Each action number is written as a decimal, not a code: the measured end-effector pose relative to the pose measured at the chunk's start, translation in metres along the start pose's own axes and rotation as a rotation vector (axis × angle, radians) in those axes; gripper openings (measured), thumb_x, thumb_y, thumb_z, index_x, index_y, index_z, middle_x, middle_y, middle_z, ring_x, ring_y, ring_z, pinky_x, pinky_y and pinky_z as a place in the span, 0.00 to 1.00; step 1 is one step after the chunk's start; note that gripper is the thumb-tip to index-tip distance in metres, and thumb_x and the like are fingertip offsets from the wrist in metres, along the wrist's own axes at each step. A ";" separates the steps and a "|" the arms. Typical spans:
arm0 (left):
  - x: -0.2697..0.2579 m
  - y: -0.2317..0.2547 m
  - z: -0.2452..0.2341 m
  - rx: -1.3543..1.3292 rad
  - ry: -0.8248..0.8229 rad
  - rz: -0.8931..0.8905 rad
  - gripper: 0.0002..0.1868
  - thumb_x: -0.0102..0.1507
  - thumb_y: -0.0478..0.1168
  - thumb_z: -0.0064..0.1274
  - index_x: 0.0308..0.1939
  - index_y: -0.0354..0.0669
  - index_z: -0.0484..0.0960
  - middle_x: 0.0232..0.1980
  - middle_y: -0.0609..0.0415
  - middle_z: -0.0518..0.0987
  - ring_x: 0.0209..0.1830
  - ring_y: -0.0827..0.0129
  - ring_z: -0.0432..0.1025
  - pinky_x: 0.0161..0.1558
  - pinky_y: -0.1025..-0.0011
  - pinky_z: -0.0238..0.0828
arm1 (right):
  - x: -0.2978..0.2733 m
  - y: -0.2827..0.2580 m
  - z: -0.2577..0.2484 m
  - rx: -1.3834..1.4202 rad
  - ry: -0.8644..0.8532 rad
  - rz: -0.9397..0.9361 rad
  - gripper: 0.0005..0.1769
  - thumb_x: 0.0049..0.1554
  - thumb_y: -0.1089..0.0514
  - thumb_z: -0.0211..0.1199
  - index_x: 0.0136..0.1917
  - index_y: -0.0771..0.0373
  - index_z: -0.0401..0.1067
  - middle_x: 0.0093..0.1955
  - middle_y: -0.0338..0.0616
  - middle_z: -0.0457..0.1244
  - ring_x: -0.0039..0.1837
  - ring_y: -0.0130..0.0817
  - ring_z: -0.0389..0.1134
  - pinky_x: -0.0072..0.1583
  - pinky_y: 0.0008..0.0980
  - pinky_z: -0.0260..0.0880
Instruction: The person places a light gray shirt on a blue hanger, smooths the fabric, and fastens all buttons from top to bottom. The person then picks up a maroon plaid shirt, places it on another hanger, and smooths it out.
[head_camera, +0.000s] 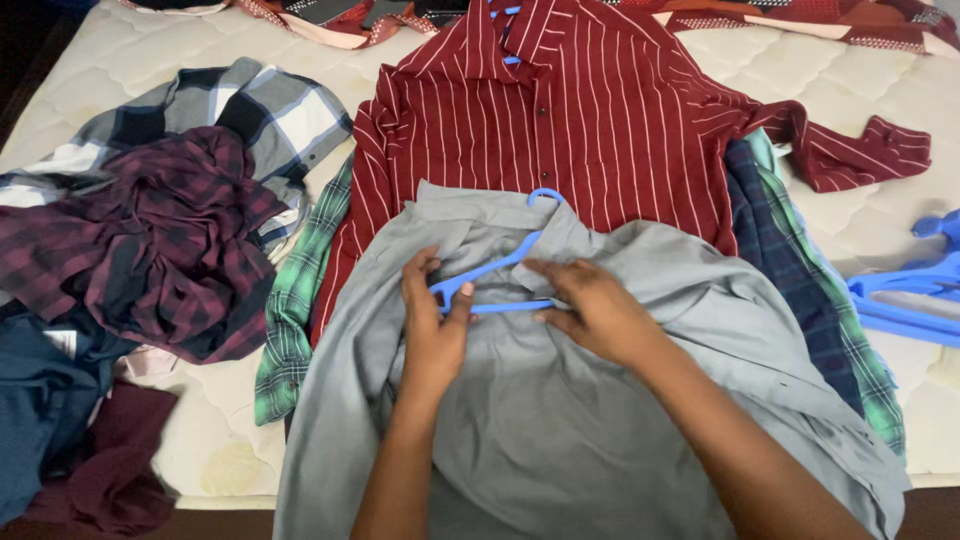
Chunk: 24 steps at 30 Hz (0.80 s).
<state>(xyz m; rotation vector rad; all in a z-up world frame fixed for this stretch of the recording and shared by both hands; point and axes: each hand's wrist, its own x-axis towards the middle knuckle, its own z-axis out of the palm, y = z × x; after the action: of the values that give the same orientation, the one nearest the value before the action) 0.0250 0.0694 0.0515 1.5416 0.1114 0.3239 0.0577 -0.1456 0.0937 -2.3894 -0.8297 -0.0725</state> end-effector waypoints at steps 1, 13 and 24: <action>-0.002 0.005 -0.002 0.132 -0.001 0.098 0.28 0.64 0.37 0.55 0.67 0.41 0.65 0.67 0.45 0.65 0.57 0.62 0.69 0.44 0.66 0.79 | 0.003 0.003 0.007 -0.099 0.019 -0.078 0.28 0.51 0.53 0.70 0.63 0.63 0.74 0.49 0.47 0.67 0.52 0.45 0.65 0.57 0.43 0.65; 0.003 0.034 -0.059 1.154 0.222 0.110 0.21 0.59 0.46 0.61 0.53 0.42 0.79 0.53 0.48 0.77 0.56 0.50 0.69 0.52 0.50 0.62 | -0.003 0.034 0.034 -0.471 0.009 -0.198 0.15 0.54 0.46 0.66 0.41 0.60 0.77 0.44 0.40 0.66 0.54 0.42 0.65 0.56 0.42 0.65; -0.015 0.038 -0.008 0.679 0.169 0.413 0.19 0.61 0.40 0.58 0.52 0.36 0.74 0.50 0.41 0.78 0.51 0.45 0.73 0.52 0.53 0.69 | 0.017 0.024 0.037 -0.773 0.172 -0.063 0.06 0.56 0.52 0.60 0.43 0.55 0.74 0.43 0.37 0.66 0.51 0.39 0.66 0.51 0.41 0.65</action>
<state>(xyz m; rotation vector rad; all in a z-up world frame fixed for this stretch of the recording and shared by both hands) 0.0039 0.0725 0.0872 2.2099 0.0326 0.8042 0.0799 -0.1302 0.0549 -2.9967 -0.9025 -0.7312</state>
